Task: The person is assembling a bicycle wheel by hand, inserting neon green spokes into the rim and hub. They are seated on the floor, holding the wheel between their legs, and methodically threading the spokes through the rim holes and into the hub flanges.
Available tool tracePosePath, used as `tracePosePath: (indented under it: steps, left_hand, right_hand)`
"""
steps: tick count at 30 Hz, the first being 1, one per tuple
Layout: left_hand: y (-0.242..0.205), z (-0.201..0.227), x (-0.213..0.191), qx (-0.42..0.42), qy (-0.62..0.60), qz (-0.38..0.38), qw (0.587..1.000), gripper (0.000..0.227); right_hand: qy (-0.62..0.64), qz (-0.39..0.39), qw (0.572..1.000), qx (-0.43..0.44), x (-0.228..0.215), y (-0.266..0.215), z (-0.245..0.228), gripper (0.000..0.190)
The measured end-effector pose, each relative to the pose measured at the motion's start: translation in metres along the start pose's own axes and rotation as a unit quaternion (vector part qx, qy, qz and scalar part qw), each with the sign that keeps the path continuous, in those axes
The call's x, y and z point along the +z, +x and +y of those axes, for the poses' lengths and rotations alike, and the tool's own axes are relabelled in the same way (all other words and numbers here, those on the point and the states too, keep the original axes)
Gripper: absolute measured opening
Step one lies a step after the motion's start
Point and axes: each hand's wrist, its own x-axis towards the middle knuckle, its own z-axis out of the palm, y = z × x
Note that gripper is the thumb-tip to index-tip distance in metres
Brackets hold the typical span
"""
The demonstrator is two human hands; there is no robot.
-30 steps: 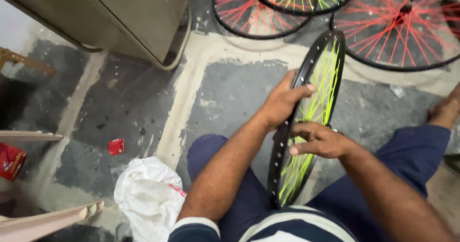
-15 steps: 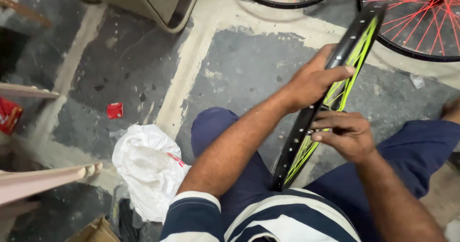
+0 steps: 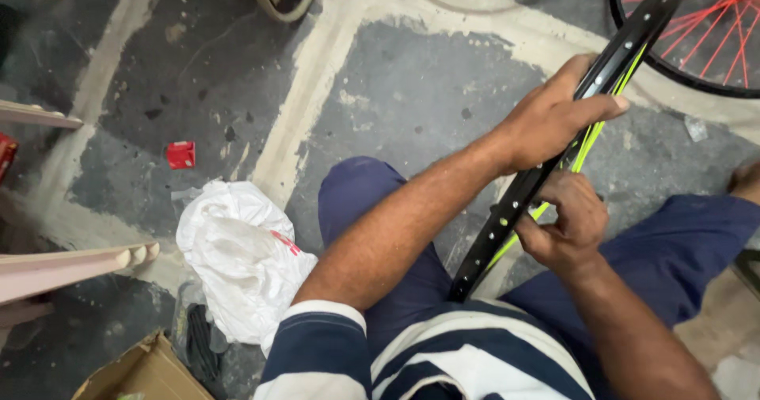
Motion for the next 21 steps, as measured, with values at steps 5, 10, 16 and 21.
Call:
tracePosePath:
  steps: [5,10,16,21]
  left_hand:
    - [0.000,-0.003,0.007,0.011,-0.009,0.018,1.000,0.067]
    - [-0.003,0.001,0.005,0.005,-0.025,0.019,0.999,0.069]
    - [-0.005,0.008,-0.011,-0.009,0.004,-0.022,1.000,0.070]
    - [-0.002,0.001,-0.004,0.017,-0.043,-0.021,0.999,0.068]
  right_hand:
    - [0.146,-0.280,0.948,0.050,-0.023,0.020,0.028,0.035]
    - [-0.075,0.010,0.993,-0.094,0.022,-0.004,0.024,0.020]
    - [0.245,-0.222,0.941,0.077,-0.001,0.010,0.023,0.013]
    - [0.269,-0.387,0.820,0.323,-0.029,0.034,0.036,0.032]
